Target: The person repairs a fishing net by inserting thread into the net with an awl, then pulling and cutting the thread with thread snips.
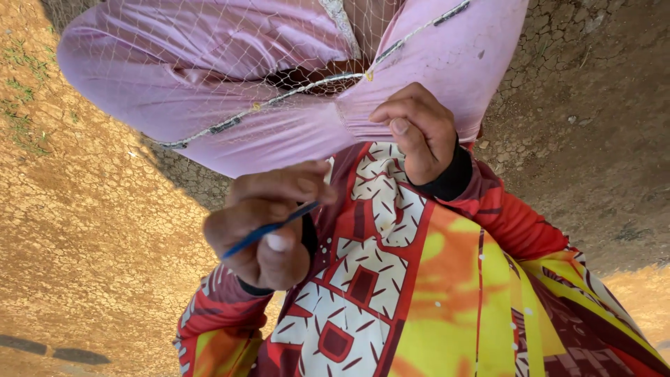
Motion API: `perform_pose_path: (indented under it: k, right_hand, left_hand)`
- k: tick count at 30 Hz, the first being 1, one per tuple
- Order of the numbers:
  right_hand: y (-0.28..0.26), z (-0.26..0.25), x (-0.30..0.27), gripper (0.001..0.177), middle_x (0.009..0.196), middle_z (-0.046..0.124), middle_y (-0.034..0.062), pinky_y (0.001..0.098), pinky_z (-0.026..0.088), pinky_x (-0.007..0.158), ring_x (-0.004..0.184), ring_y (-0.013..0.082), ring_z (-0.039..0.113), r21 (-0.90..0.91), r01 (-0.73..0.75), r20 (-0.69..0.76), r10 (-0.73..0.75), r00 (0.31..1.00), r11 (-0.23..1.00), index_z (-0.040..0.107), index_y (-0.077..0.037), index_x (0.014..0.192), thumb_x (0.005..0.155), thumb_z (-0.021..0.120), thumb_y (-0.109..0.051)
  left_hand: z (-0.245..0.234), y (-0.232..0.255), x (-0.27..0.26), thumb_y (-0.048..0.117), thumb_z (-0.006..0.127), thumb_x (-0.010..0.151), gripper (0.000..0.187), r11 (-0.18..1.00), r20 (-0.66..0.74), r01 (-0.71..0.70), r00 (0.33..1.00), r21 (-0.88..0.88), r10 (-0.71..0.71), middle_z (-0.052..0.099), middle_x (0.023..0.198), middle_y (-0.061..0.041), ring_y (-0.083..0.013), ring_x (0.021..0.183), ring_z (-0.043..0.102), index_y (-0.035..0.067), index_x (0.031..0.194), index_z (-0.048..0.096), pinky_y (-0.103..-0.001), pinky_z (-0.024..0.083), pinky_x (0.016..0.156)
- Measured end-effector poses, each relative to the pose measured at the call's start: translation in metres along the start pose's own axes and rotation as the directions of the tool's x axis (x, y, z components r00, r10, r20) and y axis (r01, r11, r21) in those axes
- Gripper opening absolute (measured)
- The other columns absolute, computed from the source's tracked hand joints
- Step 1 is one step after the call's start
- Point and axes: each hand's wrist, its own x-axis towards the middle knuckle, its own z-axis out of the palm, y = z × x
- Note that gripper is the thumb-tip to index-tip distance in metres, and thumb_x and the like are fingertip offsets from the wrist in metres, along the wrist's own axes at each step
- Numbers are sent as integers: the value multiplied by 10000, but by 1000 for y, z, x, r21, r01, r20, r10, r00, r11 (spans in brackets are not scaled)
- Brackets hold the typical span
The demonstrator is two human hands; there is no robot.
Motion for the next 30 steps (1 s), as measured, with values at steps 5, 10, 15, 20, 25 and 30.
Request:
perform_pose_path:
  k: [5, 10, 15, 20, 25, 30]
  right_hand:
    - [4, -1, -2, 338, 814, 574, 131, 372, 541, 749, 765, 265, 620, -9, 8, -15, -8, 1000, 1000, 746, 14, 988, 1049, 521, -230]
    - [1, 0, -1, 337, 815, 567, 133, 374, 536, 754, 757, 272, 617, -25, 26, 4, -26, 1000, 999, 738, 14, 983, 1058, 515, -226]
    - [-2, 1, 0, 313, 828, 569, 127, 378, 541, 749, 733, 251, 605, -45, 40, 30, -38, 999, 998, 748, 6, 973, 1045, 537, -214]
    - [11, 4, -4, 130, 849, 593, 109, 445, 585, 789, 742, 265, 625, -184, 239, 84, -228, 970, 953, 771, -12, 995, 945, 731, -125]
    - [16, 1, -5, 55, 796, 642, 120, 475, 596, 866, 714, 279, 660, -221, 424, 84, -415, 906, 878, 804, -13, 956, 925, 764, -35]
    - [16, -6, -5, 67, 793, 699, 242, 485, 607, 752, 647, 339, 681, -40, 452, 90, -447, 890, 891, 771, 78, 954, 910, 726, 55]
  left_hand:
    - [-31, 12, -4, 92, 440, 1041, 120, 959, 60, 232, 968, 162, -244, 598, 859, -229, -137, 483, 577, -28, 1033, 454, -291, 544, 482]
    - [-46, 28, 4, 112, 449, 1093, 135, 735, 168, 316, 849, 599, -502, 605, 1285, -231, -117, 640, 425, -8, 1154, 436, -300, 416, 617]
    - [-64, 18, -11, 226, 671, 990, 255, 587, 327, 37, 801, 809, -501, 754, 799, -106, -335, 586, 699, 68, 1189, 669, -434, 572, 533]
    - [-57, 11, -29, 141, 657, 931, 185, 687, 472, 45, 693, 725, -545, 718, 768, -81, -362, 627, 698, 139, 1096, 740, -442, 560, 523]
    - [-53, 1, -35, 90, 624, 890, 264, 716, 490, 79, 678, 693, -549, 707, 784, -64, -357, 656, 703, 159, 1113, 747, -454, 574, 541]
    - [-62, 1, -27, 137, 610, 947, 202, 719, 442, 113, 720, 686, -535, 672, 764, -26, -307, 652, 704, 169, 1108, 728, -392, 565, 565]
